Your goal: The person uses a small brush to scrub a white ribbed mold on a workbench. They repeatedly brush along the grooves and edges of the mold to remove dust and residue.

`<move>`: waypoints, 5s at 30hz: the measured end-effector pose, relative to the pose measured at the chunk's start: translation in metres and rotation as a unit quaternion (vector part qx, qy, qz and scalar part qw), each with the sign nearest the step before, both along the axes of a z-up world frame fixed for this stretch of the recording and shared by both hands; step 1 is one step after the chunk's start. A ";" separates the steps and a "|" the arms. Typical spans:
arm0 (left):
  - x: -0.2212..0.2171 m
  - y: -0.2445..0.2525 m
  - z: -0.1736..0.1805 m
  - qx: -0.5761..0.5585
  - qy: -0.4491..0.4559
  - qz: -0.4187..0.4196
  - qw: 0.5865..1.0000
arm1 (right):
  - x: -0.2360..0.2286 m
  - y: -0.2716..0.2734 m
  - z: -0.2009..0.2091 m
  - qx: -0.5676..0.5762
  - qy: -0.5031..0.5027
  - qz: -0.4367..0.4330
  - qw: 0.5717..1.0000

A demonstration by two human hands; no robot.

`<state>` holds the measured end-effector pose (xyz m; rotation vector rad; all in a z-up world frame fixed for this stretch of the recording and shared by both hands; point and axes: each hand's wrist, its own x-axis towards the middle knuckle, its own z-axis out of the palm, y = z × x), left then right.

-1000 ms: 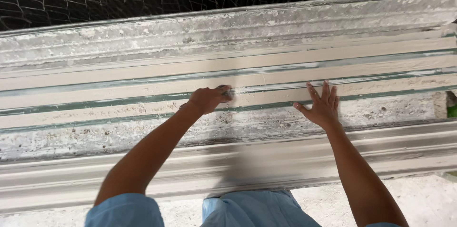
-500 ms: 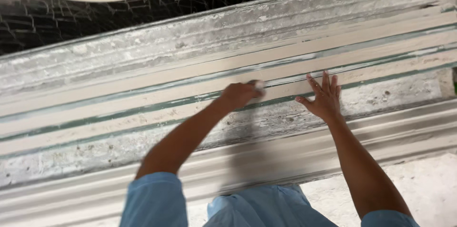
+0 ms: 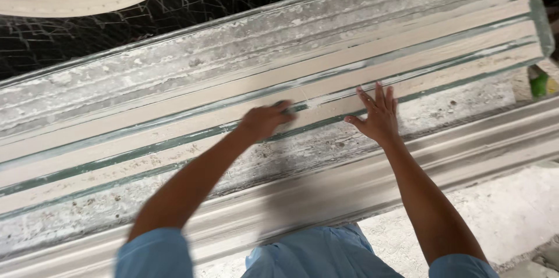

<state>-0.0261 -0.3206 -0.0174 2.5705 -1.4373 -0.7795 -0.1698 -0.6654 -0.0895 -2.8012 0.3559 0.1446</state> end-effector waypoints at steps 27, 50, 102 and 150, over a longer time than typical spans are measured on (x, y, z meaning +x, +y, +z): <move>-0.015 -0.192 -0.047 0.050 -0.046 -0.012 0.998 | -0.018 -0.076 -0.010 0.058 -0.013 0.052 0.997; -0.036 -0.154 0.011 0.137 -0.051 0.062 0.987 | -0.052 -0.459 -0.029 0.037 -0.014 -0.001 0.999; -0.025 -0.587 -0.062 -0.036 -0.119 -0.084 0.989 | -0.039 -0.450 -0.012 -0.049 0.142 -0.050 0.987; -0.043 -0.784 -0.077 -0.048 -0.071 -0.098 0.991 | -0.028 -0.552 -0.022 0.149 0.105 -0.173 0.968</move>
